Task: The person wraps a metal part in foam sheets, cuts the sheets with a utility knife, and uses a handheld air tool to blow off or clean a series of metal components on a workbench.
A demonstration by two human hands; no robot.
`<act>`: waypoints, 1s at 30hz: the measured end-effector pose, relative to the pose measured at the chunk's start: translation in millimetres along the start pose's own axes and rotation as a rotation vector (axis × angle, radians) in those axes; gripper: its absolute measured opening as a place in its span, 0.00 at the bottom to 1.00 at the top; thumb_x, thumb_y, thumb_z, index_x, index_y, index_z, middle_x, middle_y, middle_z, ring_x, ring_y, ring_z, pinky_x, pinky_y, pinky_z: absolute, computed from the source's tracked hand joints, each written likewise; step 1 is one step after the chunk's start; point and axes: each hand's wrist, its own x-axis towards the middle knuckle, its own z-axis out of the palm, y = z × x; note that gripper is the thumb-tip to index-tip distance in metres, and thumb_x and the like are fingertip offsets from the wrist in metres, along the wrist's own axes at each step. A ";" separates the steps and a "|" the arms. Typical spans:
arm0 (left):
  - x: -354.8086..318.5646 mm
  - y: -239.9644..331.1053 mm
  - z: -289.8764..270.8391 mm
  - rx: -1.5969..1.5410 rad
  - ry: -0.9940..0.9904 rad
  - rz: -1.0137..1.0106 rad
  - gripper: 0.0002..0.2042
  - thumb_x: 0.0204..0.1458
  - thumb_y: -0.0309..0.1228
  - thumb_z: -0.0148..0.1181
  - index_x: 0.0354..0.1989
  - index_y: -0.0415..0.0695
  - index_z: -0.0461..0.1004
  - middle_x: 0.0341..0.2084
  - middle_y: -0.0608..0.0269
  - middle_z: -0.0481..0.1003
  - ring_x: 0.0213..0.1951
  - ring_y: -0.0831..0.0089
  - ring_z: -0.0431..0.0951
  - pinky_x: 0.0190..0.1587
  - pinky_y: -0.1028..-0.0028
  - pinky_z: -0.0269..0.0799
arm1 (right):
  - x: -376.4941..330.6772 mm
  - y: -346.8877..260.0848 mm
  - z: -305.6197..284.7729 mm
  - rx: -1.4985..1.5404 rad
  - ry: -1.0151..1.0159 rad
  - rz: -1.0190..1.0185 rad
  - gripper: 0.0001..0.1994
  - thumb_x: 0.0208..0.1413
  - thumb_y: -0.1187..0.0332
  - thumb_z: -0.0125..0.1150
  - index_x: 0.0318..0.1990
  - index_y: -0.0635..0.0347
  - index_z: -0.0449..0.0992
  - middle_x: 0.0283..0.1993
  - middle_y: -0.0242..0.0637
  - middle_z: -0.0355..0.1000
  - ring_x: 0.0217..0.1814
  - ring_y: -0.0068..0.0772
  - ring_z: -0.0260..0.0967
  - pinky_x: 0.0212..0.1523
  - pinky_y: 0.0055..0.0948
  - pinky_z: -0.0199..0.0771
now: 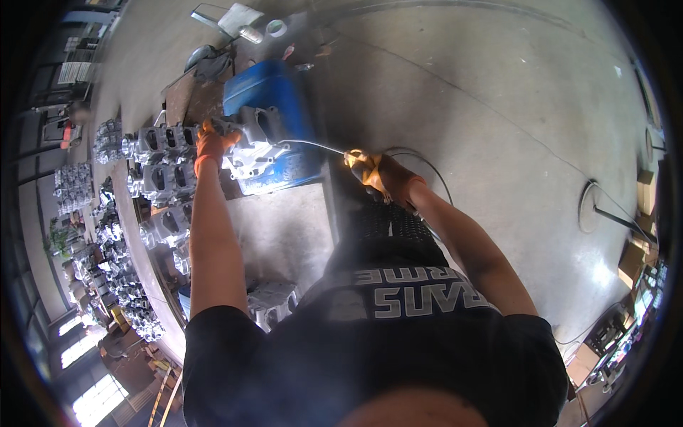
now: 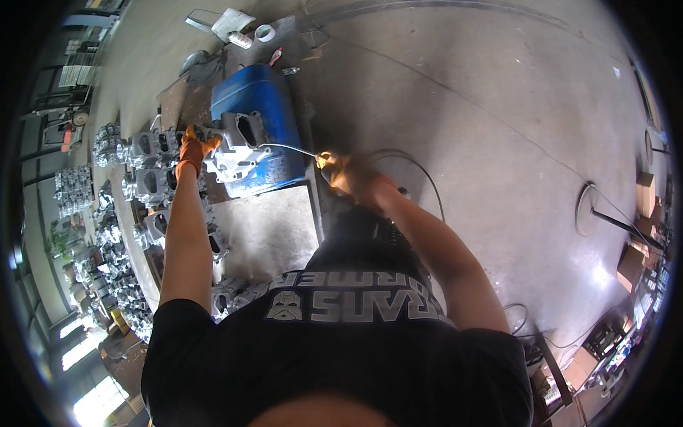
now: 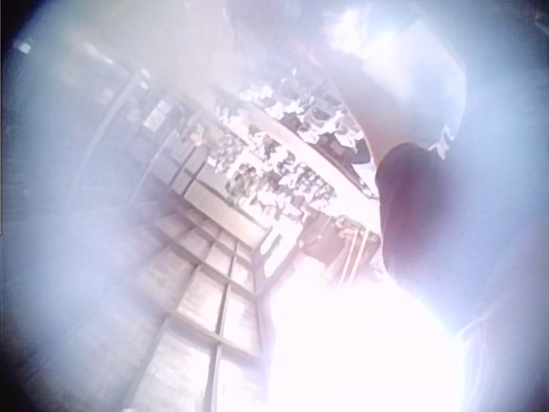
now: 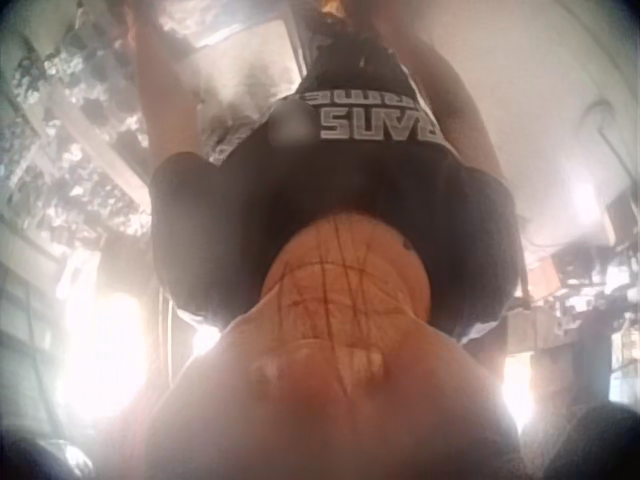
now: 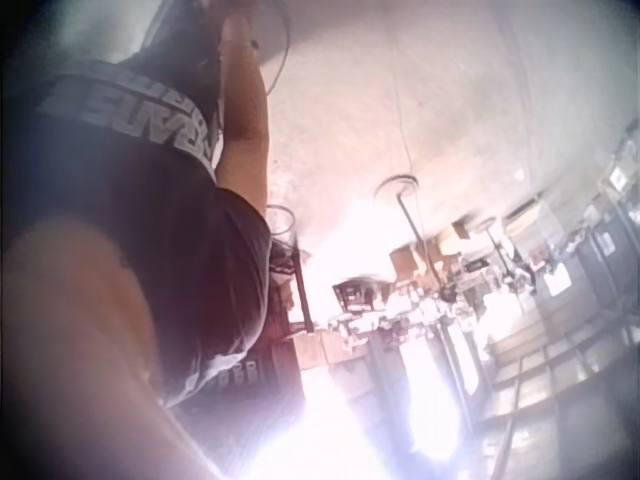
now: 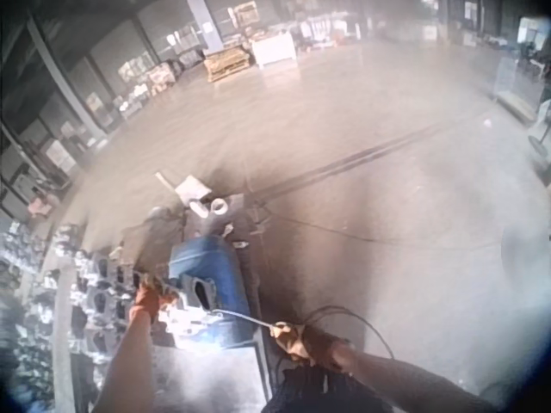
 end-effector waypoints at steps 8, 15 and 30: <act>24.2 -24.1 39.5 0.070 0.214 0.059 0.40 0.28 0.48 0.75 0.53 0.48 0.66 0.44 0.55 0.72 0.45 0.58 0.73 0.47 0.63 0.71 | -9.8 -6.2 -1.1 0.158 -0.020 0.018 0.14 0.56 0.76 0.52 0.50 0.55 0.71 0.33 0.28 0.68 0.28 0.17 0.66 0.24 0.21 0.65; 4.2 -1.3 6.4 0.093 0.044 -0.051 0.55 0.23 0.55 0.74 0.65 0.51 0.54 0.60 0.45 0.61 0.60 0.50 0.63 0.59 0.60 0.65 | 50.9 -9.8 -18.0 -0.093 0.230 -0.274 0.21 0.56 0.67 0.55 0.59 0.50 0.69 0.54 0.40 0.72 0.51 0.34 0.72 0.49 0.29 0.70; 11.0 -21.1 -9.8 -0.034 -0.224 -0.247 0.52 0.36 0.68 0.59 0.67 0.48 0.52 0.57 0.43 0.66 0.58 0.50 0.68 0.57 0.58 0.65 | -6.6 -39.4 -46.0 0.335 -0.086 -0.036 0.13 0.60 0.63 0.47 0.50 0.51 0.69 0.27 0.32 0.65 0.23 0.25 0.64 0.23 0.27 0.68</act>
